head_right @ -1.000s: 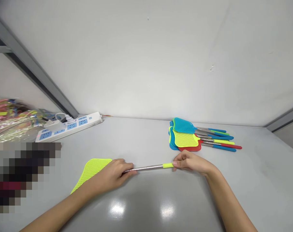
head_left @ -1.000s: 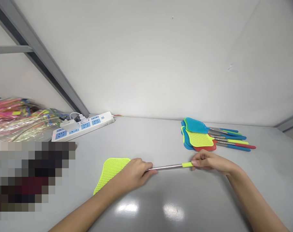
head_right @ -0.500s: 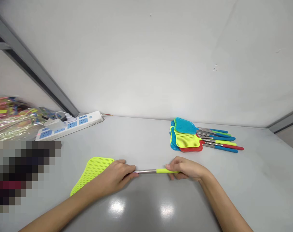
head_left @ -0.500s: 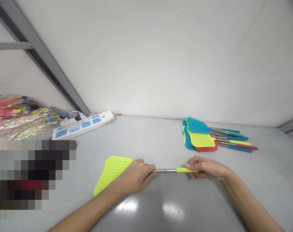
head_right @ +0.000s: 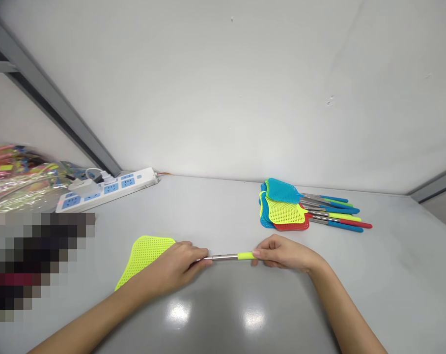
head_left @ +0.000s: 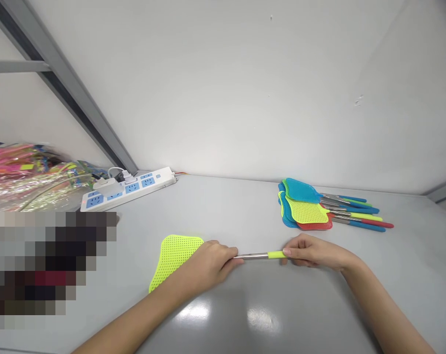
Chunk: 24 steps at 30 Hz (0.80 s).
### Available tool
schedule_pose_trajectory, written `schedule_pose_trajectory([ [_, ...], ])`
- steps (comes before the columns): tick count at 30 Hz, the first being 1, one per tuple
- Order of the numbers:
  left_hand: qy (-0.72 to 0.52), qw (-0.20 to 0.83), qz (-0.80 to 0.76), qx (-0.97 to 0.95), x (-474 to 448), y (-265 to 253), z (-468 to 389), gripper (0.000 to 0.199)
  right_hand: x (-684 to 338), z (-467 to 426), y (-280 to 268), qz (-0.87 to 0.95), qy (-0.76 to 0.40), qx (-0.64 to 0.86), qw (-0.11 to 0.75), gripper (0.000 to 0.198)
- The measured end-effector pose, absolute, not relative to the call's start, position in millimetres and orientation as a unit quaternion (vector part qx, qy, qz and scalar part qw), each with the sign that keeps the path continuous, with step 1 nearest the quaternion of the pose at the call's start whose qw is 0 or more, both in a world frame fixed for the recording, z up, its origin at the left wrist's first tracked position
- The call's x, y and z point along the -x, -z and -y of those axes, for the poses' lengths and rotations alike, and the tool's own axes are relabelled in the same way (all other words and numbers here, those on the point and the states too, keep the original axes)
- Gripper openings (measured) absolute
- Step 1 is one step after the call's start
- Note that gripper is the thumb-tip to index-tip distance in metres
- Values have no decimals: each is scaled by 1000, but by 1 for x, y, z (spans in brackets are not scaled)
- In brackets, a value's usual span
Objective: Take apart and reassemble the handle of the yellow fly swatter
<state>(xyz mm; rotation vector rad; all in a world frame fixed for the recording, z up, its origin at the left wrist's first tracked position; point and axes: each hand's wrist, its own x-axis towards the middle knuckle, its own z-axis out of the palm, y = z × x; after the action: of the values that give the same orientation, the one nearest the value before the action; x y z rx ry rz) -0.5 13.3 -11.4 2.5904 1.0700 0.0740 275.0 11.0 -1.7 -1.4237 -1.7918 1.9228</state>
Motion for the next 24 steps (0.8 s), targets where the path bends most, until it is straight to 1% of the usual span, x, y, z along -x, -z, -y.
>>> schedule_pose_trajectory([
  [8,-55,220,-385,-895,-1,6,-11,26,-273,-12,3,612,-628,474,80,43],
  [12,-57,224,-384,-894,-1,4,-10,28,-274,-12,0,609,-623,485,77,41],
  [17,-92,210,-389,-892,4,7,-17,33,-275,-13,-2,622,-578,520,97,38],
  [20,-102,208,-394,-889,4,9,-21,34,-276,-13,0,616,-583,518,112,39],
  [24,-84,193,-407,-889,4,7,-24,35,-279,-12,1,616,-585,512,129,39],
])
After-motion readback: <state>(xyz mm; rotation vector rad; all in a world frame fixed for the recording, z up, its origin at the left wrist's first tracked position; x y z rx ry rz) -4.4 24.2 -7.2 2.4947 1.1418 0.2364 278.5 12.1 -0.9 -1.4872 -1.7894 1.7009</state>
